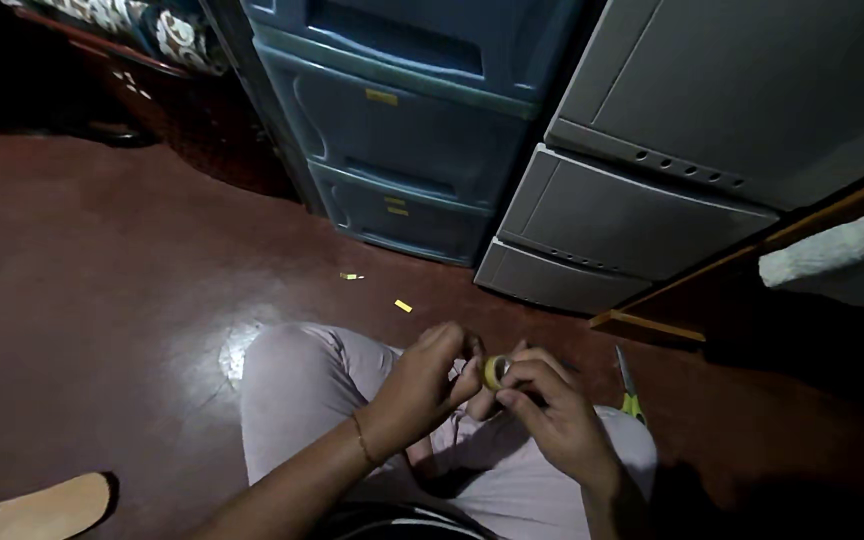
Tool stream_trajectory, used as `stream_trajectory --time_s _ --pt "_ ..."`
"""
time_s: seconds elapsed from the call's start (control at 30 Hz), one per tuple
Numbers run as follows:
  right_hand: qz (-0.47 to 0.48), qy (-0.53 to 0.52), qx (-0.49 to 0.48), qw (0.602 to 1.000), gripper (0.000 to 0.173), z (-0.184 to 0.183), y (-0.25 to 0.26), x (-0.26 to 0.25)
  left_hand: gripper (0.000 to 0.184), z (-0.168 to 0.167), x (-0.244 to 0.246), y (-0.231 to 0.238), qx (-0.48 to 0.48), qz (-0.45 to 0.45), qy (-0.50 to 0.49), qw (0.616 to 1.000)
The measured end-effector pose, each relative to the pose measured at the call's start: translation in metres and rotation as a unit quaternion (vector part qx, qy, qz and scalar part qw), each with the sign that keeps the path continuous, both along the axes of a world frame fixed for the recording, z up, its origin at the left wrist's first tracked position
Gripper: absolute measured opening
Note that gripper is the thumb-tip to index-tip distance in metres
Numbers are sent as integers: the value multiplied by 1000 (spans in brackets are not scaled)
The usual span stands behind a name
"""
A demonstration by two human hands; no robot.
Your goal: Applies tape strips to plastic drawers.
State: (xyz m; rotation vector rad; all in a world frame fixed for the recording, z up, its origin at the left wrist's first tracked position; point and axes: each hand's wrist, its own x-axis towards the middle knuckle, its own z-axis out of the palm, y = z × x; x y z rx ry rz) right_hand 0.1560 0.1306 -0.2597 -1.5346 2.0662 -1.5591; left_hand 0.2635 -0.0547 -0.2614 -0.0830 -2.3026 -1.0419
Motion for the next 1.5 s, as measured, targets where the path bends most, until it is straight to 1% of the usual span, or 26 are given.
stream_trajectory --time_s 0.07,0.17,0.27,0.33,0.43,0.57,0.77,0.87,0.9,1.03,1.2,1.3,1.4,1.5 --pt "-16 4 20 1000 26 0 0 -2 14 0 -1 -1 -26 12 7 1000" --pt "-1 -22 17 1000 29 -3 3 -4 14 -1 2 -4 -21 -4 -19 1000" --pt "21 -76 -3 997 25 -5 4 -4 15 4 3 -9 30 -40 -59 997" --pt "28 -117 -14 993 21 -2 5 -5 17 9 2 -13 93 -80 -85 989" --pt "57 -163 -44 984 17 4 5 -8 17 12 1 -14 168 -115 -94 975" --pt "88 -188 -57 977 15 9 7 -10 14 16 1 -10 219 -134 -78 963" --pt "116 -177 -67 975 15 6 6 -13 19 17 6 -3 228 -115 -64 965" --pt "109 -161 -73 978 14 5 5 -13 34 14 8 1 243 -87 -56 964" --pt "107 -158 -80 978 14 5 5 -13 36 12 10 2 252 -83 -55 963" --pt "97 -129 -128 979 12 1 2 -11 31 7 15 7 264 -93 -48 959" --pt "65 -61 -136 987 12 3 1 -3 28 11 13 12 279 -105 8 954" --pt "63 -42 -146 986 11 6 3 -2 25 16 14 13 277 -115 29 953" --pt "51 -14 -148 988 11 8 6 -1 26 19 16 15 294 -127 26 947" --pt "44 23 -163 985 10 7 6 0 24 21 19 17 349 -150 -15 925"
